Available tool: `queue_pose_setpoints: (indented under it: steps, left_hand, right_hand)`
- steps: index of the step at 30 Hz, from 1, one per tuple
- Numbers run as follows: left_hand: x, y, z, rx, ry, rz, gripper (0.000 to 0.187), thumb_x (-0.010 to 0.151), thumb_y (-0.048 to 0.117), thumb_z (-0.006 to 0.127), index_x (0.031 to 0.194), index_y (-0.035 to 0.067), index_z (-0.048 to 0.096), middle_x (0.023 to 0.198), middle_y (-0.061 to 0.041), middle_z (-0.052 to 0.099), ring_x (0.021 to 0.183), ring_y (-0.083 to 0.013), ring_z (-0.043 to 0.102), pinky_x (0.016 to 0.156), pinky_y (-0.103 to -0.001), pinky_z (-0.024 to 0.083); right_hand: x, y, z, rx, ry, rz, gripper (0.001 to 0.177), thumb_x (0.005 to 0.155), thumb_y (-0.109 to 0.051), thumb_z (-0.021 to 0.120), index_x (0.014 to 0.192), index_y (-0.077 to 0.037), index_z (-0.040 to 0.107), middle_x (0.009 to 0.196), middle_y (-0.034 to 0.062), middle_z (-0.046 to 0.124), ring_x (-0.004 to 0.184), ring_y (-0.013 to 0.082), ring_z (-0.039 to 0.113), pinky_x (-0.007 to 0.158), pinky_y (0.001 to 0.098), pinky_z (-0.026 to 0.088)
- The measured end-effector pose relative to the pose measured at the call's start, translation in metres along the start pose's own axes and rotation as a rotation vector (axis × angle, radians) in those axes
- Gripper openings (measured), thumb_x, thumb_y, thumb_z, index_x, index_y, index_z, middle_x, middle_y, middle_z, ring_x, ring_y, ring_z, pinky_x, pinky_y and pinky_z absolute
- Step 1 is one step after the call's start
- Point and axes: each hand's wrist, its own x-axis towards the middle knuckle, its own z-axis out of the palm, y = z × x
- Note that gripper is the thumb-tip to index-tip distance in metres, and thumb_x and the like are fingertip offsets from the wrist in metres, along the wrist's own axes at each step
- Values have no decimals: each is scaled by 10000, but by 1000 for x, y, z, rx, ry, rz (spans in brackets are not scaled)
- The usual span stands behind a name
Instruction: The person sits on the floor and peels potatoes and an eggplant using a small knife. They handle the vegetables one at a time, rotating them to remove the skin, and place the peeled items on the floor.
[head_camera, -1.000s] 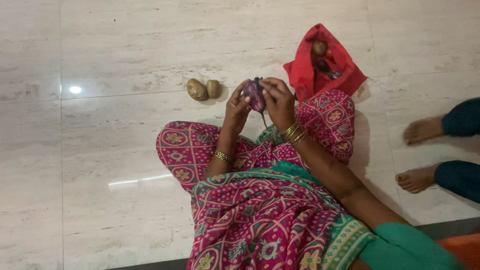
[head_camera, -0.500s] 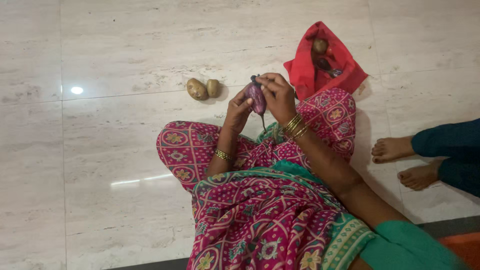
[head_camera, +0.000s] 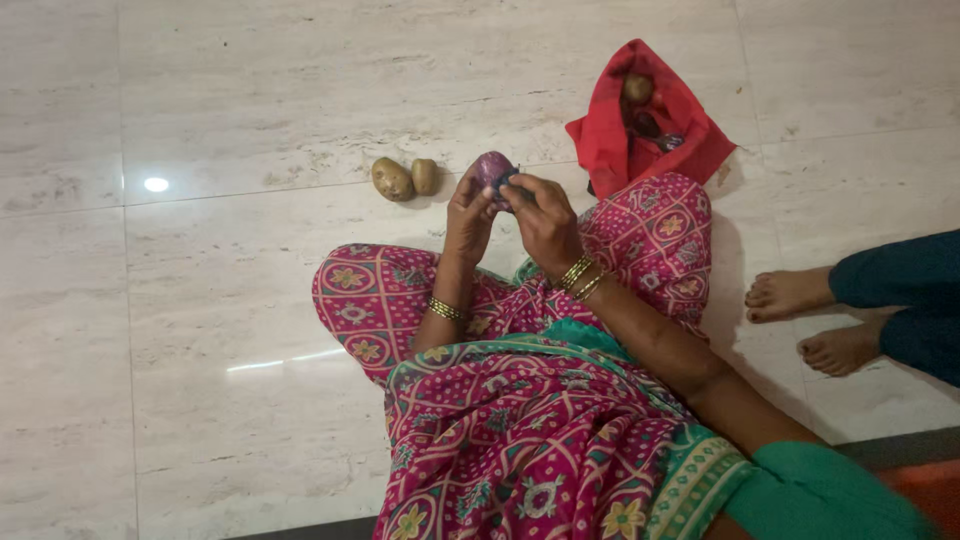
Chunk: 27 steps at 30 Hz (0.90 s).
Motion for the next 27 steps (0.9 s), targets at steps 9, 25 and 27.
queue_pose_setpoints:
  steps: [9,25,27]
  left_hand:
    - [-4,5,11,25,-40,-111,612,955,98,738,1504,-18,494,1370,-123,633,1205,-221,646,1015,-357,558]
    - [4,6,9,19,44,-78,611,956,121,699,1502,-12,462,1359,-111,629,1182,-203,655,989,-358,568]
    - [-1,6,10,18,25,-82,603,982,124,695,1520,-26,466,1371,-116,622,1180,-198,651,998,-355,562]
  right_hand:
    - [58,-13,-77,812,-60,384,362,1003,85,579,1337,-18,675,1281,102,660,1207,177,628,1058,311,500]
    - [87,-72,-160,574,-242,70,273,977,72,633,1196,-58,731,1191,104,683,1101,211,694,927,282,554]
    - [78,-49,-116,587,-171,183,298,992,91,590,1236,-17,722,1221,133,680,1145,249,674,990,311,537]
